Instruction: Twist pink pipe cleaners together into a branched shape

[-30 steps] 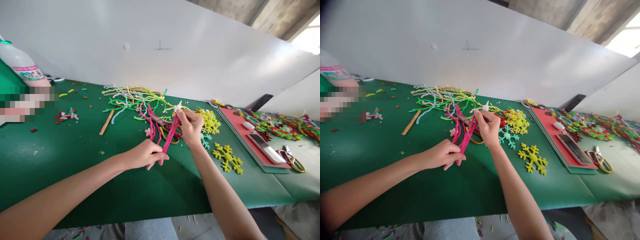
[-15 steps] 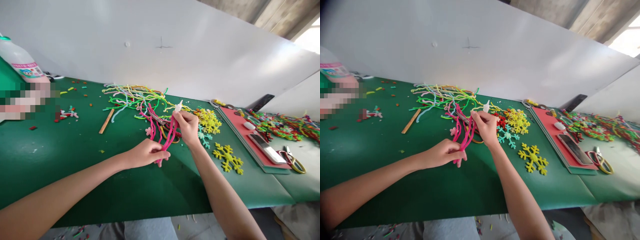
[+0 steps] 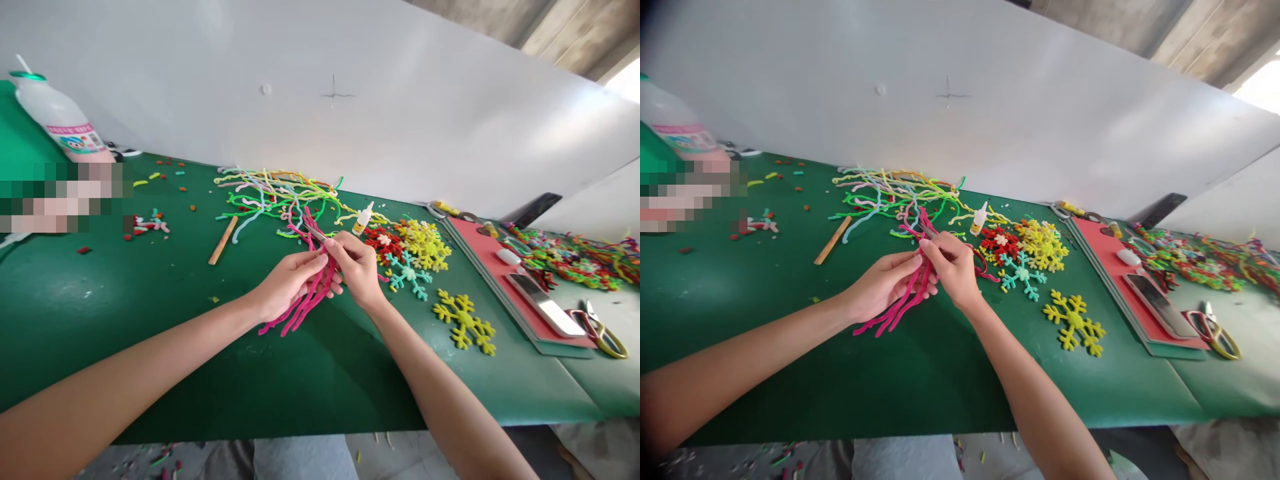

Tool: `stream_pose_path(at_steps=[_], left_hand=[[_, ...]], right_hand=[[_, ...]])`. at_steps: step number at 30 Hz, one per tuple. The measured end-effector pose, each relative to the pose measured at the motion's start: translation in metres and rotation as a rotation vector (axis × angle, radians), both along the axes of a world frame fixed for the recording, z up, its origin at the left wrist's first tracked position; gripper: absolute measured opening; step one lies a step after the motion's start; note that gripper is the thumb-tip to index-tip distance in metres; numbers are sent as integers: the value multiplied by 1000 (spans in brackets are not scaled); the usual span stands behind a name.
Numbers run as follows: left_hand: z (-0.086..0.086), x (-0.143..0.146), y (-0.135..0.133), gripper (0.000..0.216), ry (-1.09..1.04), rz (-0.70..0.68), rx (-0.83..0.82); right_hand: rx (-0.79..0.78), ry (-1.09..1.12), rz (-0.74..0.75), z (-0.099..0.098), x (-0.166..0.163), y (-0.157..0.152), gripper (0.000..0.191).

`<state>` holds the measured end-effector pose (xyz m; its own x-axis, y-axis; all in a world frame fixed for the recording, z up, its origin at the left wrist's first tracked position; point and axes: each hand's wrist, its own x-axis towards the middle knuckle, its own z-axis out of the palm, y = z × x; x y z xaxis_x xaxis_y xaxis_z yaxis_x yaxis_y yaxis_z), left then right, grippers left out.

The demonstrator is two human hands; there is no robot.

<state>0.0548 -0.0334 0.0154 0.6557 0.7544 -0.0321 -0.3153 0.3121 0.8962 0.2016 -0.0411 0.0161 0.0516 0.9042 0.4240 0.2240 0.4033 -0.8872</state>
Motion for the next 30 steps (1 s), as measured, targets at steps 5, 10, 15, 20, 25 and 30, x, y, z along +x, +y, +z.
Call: stream_pose_path(at_steps=[5, 10, 15, 20, 25, 30], left_hand=[[-2, 0, -1, 39, 62, -23, 71], [-4, -3, 0, 43, 110, 27, 168], [1, -6, 2, 32, 26, -4, 101], [3, -6, 2, 29, -51, -109, 0], [5, -5, 0, 29, -60, -140, -40], [8, -4, -3, 29, -24, -78, 38]], right_hand=[[65, 31, -42, -2, -7, -2, 31], [-44, 115, 37, -1, -4, 1, 36], [-195, 332, 244, 3, 8, 7, 37], [-385, 440, 571, 1, 17, 10, 29], [-411, 443, 659, -5, 19, 11, 29], [-392, 495, 599, -8, 19, 13, 20]])
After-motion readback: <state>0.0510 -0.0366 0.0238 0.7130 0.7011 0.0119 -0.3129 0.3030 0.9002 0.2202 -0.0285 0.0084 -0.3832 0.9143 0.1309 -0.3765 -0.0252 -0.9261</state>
